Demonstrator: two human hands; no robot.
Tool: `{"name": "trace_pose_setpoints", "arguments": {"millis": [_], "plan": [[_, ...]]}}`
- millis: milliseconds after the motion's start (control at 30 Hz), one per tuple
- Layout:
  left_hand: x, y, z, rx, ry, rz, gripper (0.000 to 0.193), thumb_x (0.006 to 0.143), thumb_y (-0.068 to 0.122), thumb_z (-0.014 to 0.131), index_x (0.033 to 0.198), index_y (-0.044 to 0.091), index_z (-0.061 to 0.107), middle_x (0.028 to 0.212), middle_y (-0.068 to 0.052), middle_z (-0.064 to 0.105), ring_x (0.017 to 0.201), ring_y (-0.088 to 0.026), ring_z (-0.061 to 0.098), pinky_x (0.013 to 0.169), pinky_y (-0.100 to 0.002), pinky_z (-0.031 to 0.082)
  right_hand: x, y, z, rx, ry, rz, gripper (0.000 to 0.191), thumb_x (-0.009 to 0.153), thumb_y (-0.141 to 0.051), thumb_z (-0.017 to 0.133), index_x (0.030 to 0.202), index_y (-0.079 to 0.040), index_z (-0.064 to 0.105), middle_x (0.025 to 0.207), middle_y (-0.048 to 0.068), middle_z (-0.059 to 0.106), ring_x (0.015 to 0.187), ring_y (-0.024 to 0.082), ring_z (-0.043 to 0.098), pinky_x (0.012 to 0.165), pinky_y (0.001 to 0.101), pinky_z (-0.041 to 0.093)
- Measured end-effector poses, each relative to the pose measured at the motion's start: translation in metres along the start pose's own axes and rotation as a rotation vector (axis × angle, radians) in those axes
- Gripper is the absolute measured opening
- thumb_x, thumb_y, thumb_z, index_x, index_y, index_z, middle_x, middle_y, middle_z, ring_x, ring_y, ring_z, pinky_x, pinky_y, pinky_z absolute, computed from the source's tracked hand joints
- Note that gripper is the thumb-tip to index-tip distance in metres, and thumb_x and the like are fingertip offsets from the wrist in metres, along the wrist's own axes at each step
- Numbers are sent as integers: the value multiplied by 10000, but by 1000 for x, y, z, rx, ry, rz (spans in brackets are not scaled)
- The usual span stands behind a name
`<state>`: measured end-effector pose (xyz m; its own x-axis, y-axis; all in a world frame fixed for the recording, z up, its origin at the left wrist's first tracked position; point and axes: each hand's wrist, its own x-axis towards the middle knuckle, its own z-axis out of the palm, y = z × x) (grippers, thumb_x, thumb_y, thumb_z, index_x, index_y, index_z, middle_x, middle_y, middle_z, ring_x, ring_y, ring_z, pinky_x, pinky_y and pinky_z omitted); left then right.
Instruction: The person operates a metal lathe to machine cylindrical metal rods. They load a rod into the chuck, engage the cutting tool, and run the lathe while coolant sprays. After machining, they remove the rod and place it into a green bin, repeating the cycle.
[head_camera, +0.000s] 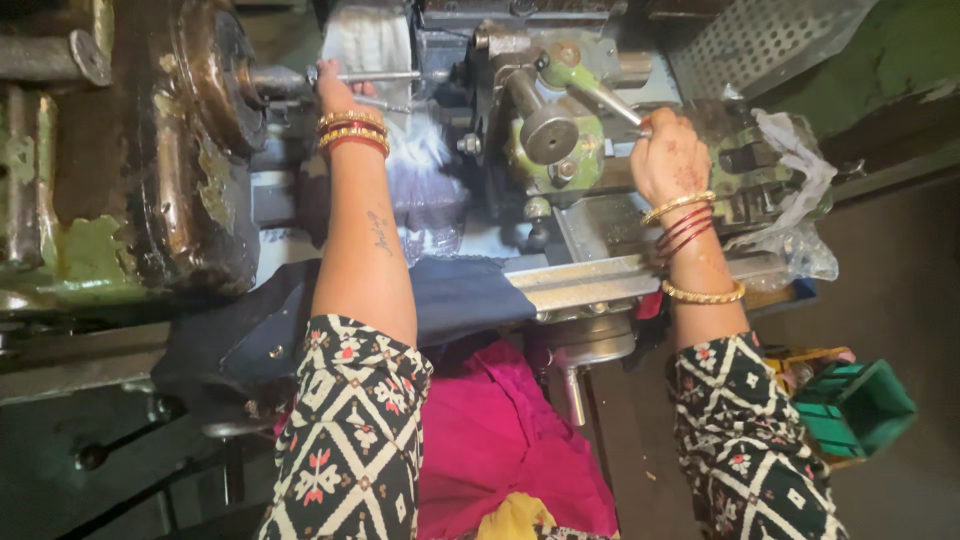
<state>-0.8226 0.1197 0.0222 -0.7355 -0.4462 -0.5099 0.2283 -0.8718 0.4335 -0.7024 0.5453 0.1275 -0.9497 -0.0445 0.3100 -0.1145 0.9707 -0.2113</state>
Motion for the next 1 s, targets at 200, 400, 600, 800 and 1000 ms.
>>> {"name": "trace_pose_setpoints", "arguments": {"millis": [200, 400, 600, 800, 1000], "plan": [[2, 0, 0, -9, 13, -17, 323, 929, 421, 688, 1008, 119, 607, 825, -13, 514, 686, -145, 479, 612, -333, 463, -1, -2, -5, 13, 18, -62, 121, 1010, -111, 596, 1105, -36, 590, 1044, 286, 631, 902, 525, 625, 778, 615, 488], [-3, -1, 0, 20, 6, -16, 348, 912, 425, 678, 1054, 113, 625, 889, -17, 583, 765, -137, 530, 681, -316, 484, 10, 25, -3, 200, -22, 2, 423, 956, -30, 526, 1376, -76, 548, 1137, 288, 593, 945, 533, 610, 824, 605, 486], [-8, 2, 3, 81, 29, 48, 307, 922, 369, 678, 1012, 92, 580, 842, -36, 530, 708, -150, 501, 598, -331, 479, 43, 38, -5, 94, 156, -280, 221, 876, -17, 563, 1086, -32, 627, 1076, 293, 641, 1019, 526, 629, 905, 586, 504], [5, 1, 1, 71, 5, -10, 281, 927, 347, 654, 1008, 88, 581, 823, -50, 539, 651, -157, 498, 539, -330, 458, 6, -7, -1, 22, -5, 65, 122, 1010, -117, 594, 1096, -35, 619, 1067, 304, 637, 948, 523, 631, 838, 602, 490], [1, 3, 5, 39, 14, 16, 326, 939, 398, 627, 973, 76, 586, 774, -45, 514, 613, -159, 467, 514, -330, 421, 17, 6, -9, 194, 74, -137, 248, 985, 14, 540, 1211, -31, 632, 1218, 289, 605, 1068, 487, 608, 902, 564, 480]]}}
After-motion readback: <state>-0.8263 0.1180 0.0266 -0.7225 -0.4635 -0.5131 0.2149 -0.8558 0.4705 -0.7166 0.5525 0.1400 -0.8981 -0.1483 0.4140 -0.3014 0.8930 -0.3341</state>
